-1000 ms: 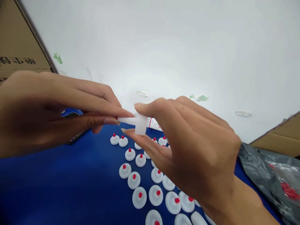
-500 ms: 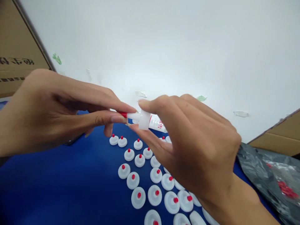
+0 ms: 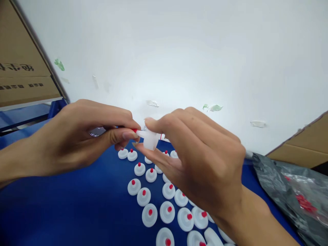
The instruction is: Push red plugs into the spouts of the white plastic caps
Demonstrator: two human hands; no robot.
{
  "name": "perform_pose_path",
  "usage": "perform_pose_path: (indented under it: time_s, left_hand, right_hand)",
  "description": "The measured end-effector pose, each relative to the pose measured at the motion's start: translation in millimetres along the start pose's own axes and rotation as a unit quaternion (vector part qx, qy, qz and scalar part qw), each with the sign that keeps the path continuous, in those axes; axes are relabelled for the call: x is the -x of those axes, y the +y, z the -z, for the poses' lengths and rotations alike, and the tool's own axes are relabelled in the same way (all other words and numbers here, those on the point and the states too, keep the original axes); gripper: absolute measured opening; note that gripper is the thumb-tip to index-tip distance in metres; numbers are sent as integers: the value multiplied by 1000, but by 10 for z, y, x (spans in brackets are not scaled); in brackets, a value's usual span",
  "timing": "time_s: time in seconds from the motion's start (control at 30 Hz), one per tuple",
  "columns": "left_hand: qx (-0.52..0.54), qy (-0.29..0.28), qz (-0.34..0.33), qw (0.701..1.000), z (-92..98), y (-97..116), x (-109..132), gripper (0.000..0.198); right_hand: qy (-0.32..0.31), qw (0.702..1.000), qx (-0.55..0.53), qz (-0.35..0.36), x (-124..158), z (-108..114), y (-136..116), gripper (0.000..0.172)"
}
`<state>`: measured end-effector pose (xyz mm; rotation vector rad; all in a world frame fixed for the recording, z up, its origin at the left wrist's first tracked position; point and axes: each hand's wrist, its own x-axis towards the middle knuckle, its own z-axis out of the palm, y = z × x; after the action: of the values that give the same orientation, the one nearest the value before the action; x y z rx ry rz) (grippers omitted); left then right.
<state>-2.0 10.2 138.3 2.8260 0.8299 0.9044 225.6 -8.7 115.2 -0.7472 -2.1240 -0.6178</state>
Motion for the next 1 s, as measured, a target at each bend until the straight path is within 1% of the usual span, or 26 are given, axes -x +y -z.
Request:
perform_pose_path:
  time_s: [0.07,0.1,0.17,0.3,0.4,0.5,0.57,0.6,0.67,0.73,0.77,0.8,0.83,0.9,0.97,1.0]
  left_hand:
    - [2,4,0,1000,-22,-5,0,25]
    - [5,7,0,1000,-31,-10,0,25]
    - [14,14,2,1000,-42,-19,1,26]
    - [33,34,16,999,-64,-25,11,23]
    - [52,74,22,996,-95,-3,18,18]
    - [68,107,20,992,-126,15,15,15]
    - [75,103,33,991,-142,-14,5,14]
    - [78,93,47,991,-150,-50,0,13]
    - [55,46,87,994,-175,-164,-5,17]
    - [-12,-23,99,995,-220,-313,9,21]
    - [-52,-65,90,992,-252,-387,25,24]
    - [-94,-92,77,988,-289,-452,44,28]
    - [-120,-119,72,983,-331,-504,66,32]
    - [-131,-139,68,979,-419,-566,101,34]
    - [-134,-148,67,978,-503,-583,112,33]
    - [-133,-151,68,977,-541,-586,108,33]
  right_hand:
    - [41,999,9,3,4,-13,8,13]
    - [48,999,14,8,7,-18,14,14]
    - [39,999,27,18,9,-20,28,18]
    - [43,997,51,29,-10,5,61,24]
    - [27,999,42,22,-27,24,93,26]
    - [12,999,29,18,-38,38,116,33]
    - [-8,1000,17,14,-42,63,119,40]
    - [-28,1000,14,5,-38,85,120,44]
    - [-79,996,21,-30,-5,153,131,49]
    - [-129,989,41,-68,81,246,174,48]
    - [-144,985,53,-81,150,297,215,45]
    - [-149,983,59,-89,236,346,270,42]
    - [-158,979,62,-112,339,390,339,37]
    - [-152,974,45,-165,586,452,508,26]
    - [-119,963,-17,-241,859,473,687,23]
    - [-110,958,-29,-263,995,470,770,25]
